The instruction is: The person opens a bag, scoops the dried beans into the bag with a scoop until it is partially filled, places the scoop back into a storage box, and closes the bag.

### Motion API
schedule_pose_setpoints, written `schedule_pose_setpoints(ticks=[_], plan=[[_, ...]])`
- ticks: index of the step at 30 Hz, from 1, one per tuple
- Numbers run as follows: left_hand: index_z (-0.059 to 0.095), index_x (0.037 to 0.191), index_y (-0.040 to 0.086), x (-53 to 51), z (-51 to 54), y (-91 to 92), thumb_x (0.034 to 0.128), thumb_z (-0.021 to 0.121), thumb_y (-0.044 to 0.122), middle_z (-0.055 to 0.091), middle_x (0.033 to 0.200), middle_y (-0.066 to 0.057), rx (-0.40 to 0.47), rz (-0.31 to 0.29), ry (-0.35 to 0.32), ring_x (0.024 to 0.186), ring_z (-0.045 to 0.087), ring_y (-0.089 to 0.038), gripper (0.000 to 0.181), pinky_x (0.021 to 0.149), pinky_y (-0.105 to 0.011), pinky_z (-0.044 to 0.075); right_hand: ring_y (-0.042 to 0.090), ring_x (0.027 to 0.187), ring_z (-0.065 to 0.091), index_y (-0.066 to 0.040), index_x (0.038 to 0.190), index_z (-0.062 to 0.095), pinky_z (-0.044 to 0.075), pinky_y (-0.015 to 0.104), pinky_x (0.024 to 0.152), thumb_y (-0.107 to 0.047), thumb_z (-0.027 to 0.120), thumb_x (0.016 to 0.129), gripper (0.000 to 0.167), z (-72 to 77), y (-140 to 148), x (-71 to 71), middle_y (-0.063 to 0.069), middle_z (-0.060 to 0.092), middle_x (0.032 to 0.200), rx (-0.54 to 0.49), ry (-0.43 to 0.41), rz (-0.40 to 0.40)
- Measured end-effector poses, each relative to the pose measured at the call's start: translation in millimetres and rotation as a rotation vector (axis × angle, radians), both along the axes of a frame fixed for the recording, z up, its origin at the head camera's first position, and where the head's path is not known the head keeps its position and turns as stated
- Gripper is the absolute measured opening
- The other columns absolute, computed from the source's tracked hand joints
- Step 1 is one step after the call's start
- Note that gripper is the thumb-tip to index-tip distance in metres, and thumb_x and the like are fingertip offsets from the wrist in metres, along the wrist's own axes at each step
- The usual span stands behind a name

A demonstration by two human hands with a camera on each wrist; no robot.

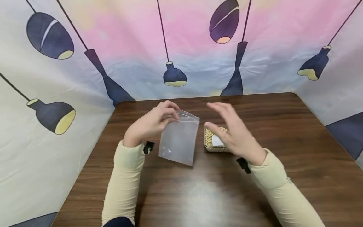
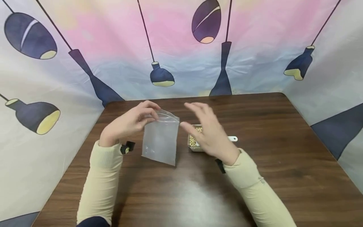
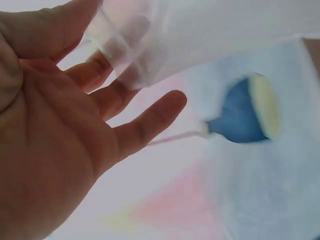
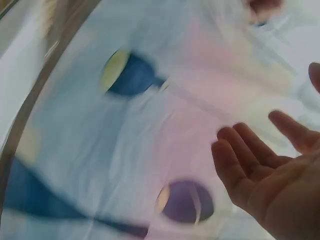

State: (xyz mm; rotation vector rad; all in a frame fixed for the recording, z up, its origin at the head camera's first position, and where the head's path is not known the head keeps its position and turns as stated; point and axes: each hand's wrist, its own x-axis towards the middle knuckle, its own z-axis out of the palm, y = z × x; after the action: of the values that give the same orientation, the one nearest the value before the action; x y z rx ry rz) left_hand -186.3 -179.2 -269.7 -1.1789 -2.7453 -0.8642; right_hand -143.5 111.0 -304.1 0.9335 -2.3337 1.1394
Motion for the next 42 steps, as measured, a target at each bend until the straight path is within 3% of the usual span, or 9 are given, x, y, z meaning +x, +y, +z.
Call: schedule_pose_setpoints(ticks=[6, 12, 15, 19, 21, 23, 28, 36, 42], plan=[[0.070, 0.090, 0.013, 28.5, -10.6, 18.7, 0.0907, 0.061, -0.005, 0.049, 0.135, -0.006, 0.118, -0.077, 0.106, 0.122, 0.045, -0.025, 0.020, 0.093, -0.040, 0.041, 0.014, 0.099, 0.057, -0.013, 0.137, 0.052, 0.049, 0.037, 0.083, -0.039, 0.060, 0.096, 0.049, -2.8, -33.0, 17.8, 0.001, 0.055, 0.127, -0.013, -0.171, 0.030], [0.070, 0.091, 0.015, 30.6, -16.8, 26.0, 0.0892, 0.065, -0.002, 0.046, 0.140, -0.007, 0.151, -0.081, 0.122, 0.124, 0.049, -0.024, 0.018, 0.093, -0.040, 0.043, 0.010, 0.073, 0.053, -0.012, 0.118, 0.066, 0.047, 0.028, 0.067, -0.040, 0.063, 0.094, 0.037, -4.1, -41.3, 30.7, -0.005, 0.061, 0.107, 0.058, -0.215, -0.008], [0.063, 0.117, 0.008, 28.8, -16.2, 31.1, 0.0880, 0.069, 0.000, 0.036, 0.149, -0.009, 0.191, -0.085, 0.128, 0.133, 0.041, -0.024, 0.031, 0.100, -0.039, 0.042, 0.012, 0.078, 0.054, -0.004, 0.119, 0.066, 0.047, 0.030, 0.070, -0.034, 0.065, 0.094, 0.039, -4.8, -44.3, 33.0, 0.001, 0.058, 0.108, 0.030, -0.177, -0.072], [0.011, 0.154, 0.005, 27.6, -18.8, 36.6, 0.0804, 0.080, 0.015, 0.006, 0.161, -0.009, 0.187, -0.066, 0.112, 0.147, 0.009, -0.023, 0.101, 0.114, -0.046, 0.024, 0.017, 0.095, 0.055, 0.003, 0.134, 0.053, 0.047, 0.034, 0.082, -0.034, 0.060, 0.097, 0.053, -7.1, -49.8, 32.3, 0.007, 0.049, 0.124, -0.032, -0.143, -0.128], [-0.009, 0.154, 0.006, 24.7, -22.6, 39.7, 0.0726, 0.085, 0.024, -0.006, 0.162, -0.008, 0.159, -0.038, 0.129, 0.147, -0.002, -0.023, 0.125, 0.117, -0.048, 0.012, 0.018, 0.105, 0.053, 0.004, 0.141, 0.045, 0.046, 0.036, 0.089, -0.037, 0.055, 0.099, 0.060, -8.0, -53.5, 32.6, 0.009, 0.042, 0.133, -0.038, -0.144, -0.113], [-0.014, 0.153, 0.006, 19.6, -27.3, 43.3, 0.0659, 0.089, 0.031, -0.008, 0.162, -0.009, 0.139, -0.019, 0.184, 0.148, -0.003, -0.023, 0.137, 0.117, -0.050, 0.007, 0.019, 0.112, 0.051, 0.003, 0.146, 0.037, 0.044, 0.036, 0.095, -0.041, 0.049, 0.101, 0.064, -8.7, -57.8, 33.6, 0.009, 0.036, 0.140, -0.019, -0.154, -0.079], [-0.009, 0.152, 0.001, 5.7, -35.9, 50.3, 0.0621, 0.090, 0.031, 0.003, 0.161, -0.014, 0.214, -0.047, 0.307, 0.146, 0.011, -0.026, 0.137, 0.115, -0.052, 0.010, 0.019, 0.125, 0.044, 0.005, 0.146, 0.035, 0.038, 0.038, 0.105, -0.044, 0.041, 0.103, 0.065, -8.1, -64.3, 33.7, 0.011, 0.031, 0.145, 0.015, -0.173, -0.033], [0.004, 0.155, 0.014, 2.9, -33.2, 53.4, 0.0601, 0.088, 0.019, 0.020, 0.159, -0.002, 0.296, -0.108, 0.181, 0.137, 0.028, -0.020, 0.127, 0.109, -0.051, 0.025, 0.018, 0.092, 0.062, -0.003, 0.122, 0.040, 0.052, 0.032, 0.073, -0.019, 0.054, 0.101, 0.030, -0.9, -44.4, 9.6, 0.010, 0.059, 0.106, -0.288, -0.325, -0.079], [0.010, 0.153, 0.007, 14.7, -18.4, 56.2, 0.0639, 0.087, 0.004, 0.033, 0.151, -0.012, 0.356, -0.182, 0.060, 0.130, 0.040, -0.027, 0.118, 0.095, -0.045, 0.043, 0.015, 0.081, 0.057, -0.009, 0.103, 0.048, 0.049, 0.030, 0.070, -0.010, 0.062, 0.094, 0.017, -3.0, -36.4, -3.9, 0.005, 0.054, 0.094, -0.164, -0.241, -0.231]])
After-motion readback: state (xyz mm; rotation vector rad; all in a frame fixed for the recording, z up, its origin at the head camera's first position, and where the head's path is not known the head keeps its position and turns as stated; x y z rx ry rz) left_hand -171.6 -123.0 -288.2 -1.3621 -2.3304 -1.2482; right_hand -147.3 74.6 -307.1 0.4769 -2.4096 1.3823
